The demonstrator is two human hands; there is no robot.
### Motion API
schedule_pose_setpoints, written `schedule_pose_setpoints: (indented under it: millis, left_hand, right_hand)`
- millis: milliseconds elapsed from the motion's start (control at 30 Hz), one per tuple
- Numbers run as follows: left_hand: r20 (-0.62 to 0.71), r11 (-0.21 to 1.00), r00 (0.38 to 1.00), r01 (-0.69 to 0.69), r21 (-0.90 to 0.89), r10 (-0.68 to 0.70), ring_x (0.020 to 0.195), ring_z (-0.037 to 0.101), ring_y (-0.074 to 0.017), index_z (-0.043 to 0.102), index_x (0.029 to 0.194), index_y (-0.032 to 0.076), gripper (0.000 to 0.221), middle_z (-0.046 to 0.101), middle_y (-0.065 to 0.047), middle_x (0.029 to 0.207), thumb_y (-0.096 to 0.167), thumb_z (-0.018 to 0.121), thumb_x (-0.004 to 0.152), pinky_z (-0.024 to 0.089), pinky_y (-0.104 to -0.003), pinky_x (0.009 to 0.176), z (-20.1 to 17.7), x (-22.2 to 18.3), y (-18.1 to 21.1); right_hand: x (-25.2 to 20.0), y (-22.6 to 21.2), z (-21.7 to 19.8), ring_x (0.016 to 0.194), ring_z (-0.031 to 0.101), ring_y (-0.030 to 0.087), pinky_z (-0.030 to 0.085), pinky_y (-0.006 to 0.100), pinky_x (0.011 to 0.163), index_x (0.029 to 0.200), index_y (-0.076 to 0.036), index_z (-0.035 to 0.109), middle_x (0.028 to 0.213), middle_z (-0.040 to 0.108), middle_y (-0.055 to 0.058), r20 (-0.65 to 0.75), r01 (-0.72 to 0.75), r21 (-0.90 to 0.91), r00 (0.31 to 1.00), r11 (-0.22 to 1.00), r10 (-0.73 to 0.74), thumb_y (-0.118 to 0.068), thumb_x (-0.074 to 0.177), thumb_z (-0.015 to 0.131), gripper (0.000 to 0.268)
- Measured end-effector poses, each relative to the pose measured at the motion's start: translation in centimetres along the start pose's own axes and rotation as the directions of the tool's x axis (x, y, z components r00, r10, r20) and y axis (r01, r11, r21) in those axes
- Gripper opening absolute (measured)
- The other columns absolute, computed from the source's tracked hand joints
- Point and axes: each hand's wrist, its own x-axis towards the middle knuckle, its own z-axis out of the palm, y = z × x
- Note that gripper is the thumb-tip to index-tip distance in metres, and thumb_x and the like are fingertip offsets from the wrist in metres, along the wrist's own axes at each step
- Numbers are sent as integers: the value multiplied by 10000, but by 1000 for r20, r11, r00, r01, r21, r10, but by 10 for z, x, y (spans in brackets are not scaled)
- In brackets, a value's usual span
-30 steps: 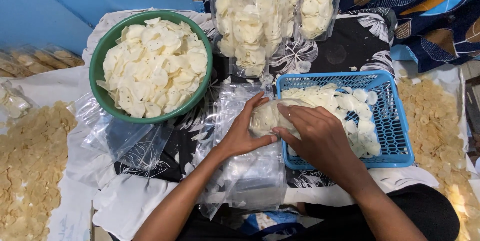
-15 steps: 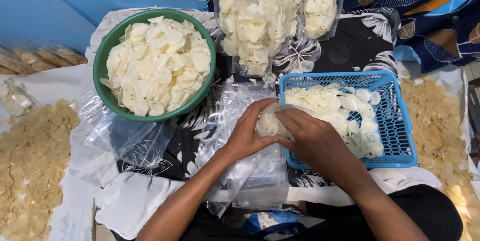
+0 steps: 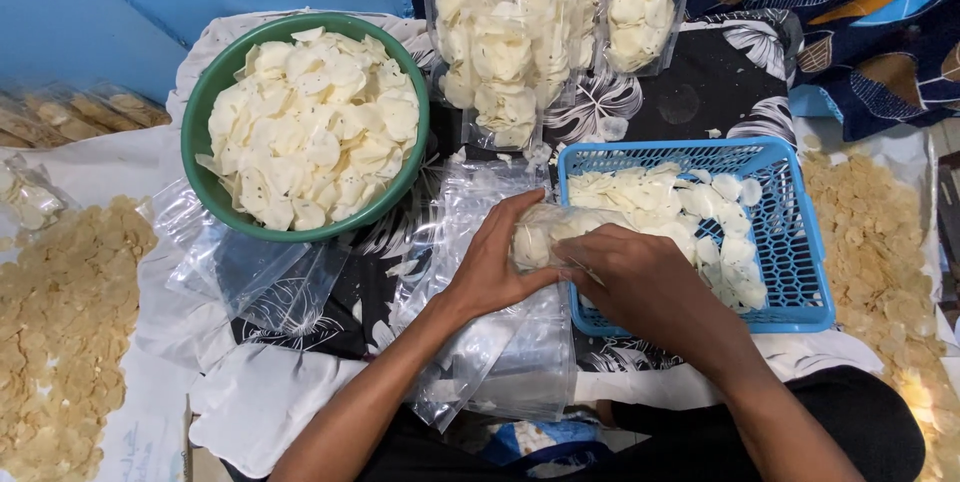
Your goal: Packaging snacks into plastic bags from a bowl and basket
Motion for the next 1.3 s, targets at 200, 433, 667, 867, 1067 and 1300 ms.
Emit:
schedule_pose_setpoints:
  millis: [200,433,667,867,1067,1300]
  left_hand:
    - [-64,994,995,69,-80,-75,1246,616,-390,588,1353,101,766,666,-146,1282,291,934,697,481,-525,1063,-3,8,-1]
    - [-212,965,952,179,-191,-218,1083,716,-343,609,1194,94,699,746,-136,1105,351,959,645,546,-489,953,-10,6,2]
    - [-160,959,974,114,-259,-159,1095,687,-265,559,1321,71,814,744,-135,1095,456,904,692,535,-481,988,-17,4,4]
    - [-153,960,968,159,-231,-197,1015,730,-222,729,1108,96,460,769,-101,1009,284,923,736,562,-388,896,-13,2,2]
    - [-230,947,942,180,-267,-243,918,715,-165,783,1023,84,372,787,-117,939,255,933,730,568,-365,845,-12,1,2]
    - [-237,953,965,33,-301,-108,1215,533,-348,509,1351,17,762,549,-224,1332,516,729,818,434,-517,1039,-21,5,4]
  right_hand:
    - [5,4,5,1103,674,317,583,416,904,1101,-116,750,1183,684,69,-285,19,-11,958,1000,-21,-197,887,779,231]
    - [16,14,31,1134,675,448,574,523,948,1349,89,559,1200,661,260,-374,5,639,876,769,306,-54,814,842,621]
    - [14,20,38,910,736,181,633,367,813,1043,50,719,1005,763,166,-274,-50,797,858,601,434,28,846,807,216]
    - [13,28,49,904,726,167,626,321,732,1072,48,751,997,776,191,-205,-95,836,860,541,468,24,854,795,224]
    - [7,34,89,1239,610,488,462,614,1098,1404,25,549,1306,641,320,146,-315,847,912,428,382,-119,706,925,806]
    - [25,16,77,1163,677,418,571,527,1004,1336,72,506,1247,671,304,21,-250,860,888,444,459,-84,670,951,816]
